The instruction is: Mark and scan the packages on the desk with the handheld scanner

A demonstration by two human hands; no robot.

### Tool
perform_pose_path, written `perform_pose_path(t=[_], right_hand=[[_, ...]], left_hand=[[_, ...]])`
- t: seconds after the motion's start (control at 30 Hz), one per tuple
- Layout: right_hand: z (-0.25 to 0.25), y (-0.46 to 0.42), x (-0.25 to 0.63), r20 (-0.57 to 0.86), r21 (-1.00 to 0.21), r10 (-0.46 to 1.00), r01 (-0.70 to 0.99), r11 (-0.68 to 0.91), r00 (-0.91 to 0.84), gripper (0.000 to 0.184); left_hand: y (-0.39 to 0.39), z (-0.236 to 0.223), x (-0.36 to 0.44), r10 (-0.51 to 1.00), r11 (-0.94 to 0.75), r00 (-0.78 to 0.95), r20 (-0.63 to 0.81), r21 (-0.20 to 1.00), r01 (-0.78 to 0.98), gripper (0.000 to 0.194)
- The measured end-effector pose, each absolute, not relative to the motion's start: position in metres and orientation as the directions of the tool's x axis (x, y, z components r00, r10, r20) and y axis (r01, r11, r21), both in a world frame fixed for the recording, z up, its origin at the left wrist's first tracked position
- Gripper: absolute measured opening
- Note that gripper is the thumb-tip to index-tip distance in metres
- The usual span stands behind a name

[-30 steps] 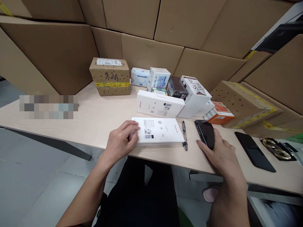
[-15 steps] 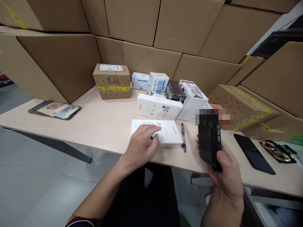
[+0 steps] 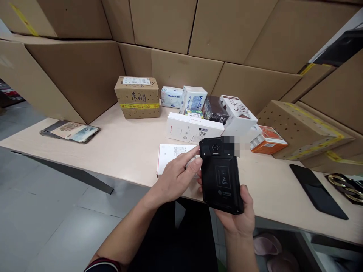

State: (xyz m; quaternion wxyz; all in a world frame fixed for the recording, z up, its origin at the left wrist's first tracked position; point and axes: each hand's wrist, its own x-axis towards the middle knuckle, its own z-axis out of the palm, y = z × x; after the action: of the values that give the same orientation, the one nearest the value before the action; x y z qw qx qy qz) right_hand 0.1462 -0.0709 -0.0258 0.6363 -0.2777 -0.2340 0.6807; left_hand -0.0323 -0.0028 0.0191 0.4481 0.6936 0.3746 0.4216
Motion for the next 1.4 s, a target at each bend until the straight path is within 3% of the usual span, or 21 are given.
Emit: perform_pose_path(t=[0.33,0.67,1.4], right_hand=[[-0.0203,-0.0696,0.1454,-0.099,-0.661,0.993,-0.742,-0.113,-0.062,0.043],[-0.0231,-0.07,0.1519,-0.182,-0.623,0.982,-0.765,-0.161,-0.058,0.05],[-0.0273,-0.0701,0.1544,-0.174,-0.648,0.983,-0.746,-0.155,-0.053,0.055]], left_hand=[[-0.0031,0.0125,-0.024,0.912,-0.302,0.344,0.222,0.932,0.2,0.058],[-0.004,0.0172,-0.0264,0.897,-0.358,0.357,0.261,0.902,0.241,0.047],[-0.0077,0.0173,-0.0242,0.897,-0.407,0.309,0.316,0.862,0.303,0.038]])
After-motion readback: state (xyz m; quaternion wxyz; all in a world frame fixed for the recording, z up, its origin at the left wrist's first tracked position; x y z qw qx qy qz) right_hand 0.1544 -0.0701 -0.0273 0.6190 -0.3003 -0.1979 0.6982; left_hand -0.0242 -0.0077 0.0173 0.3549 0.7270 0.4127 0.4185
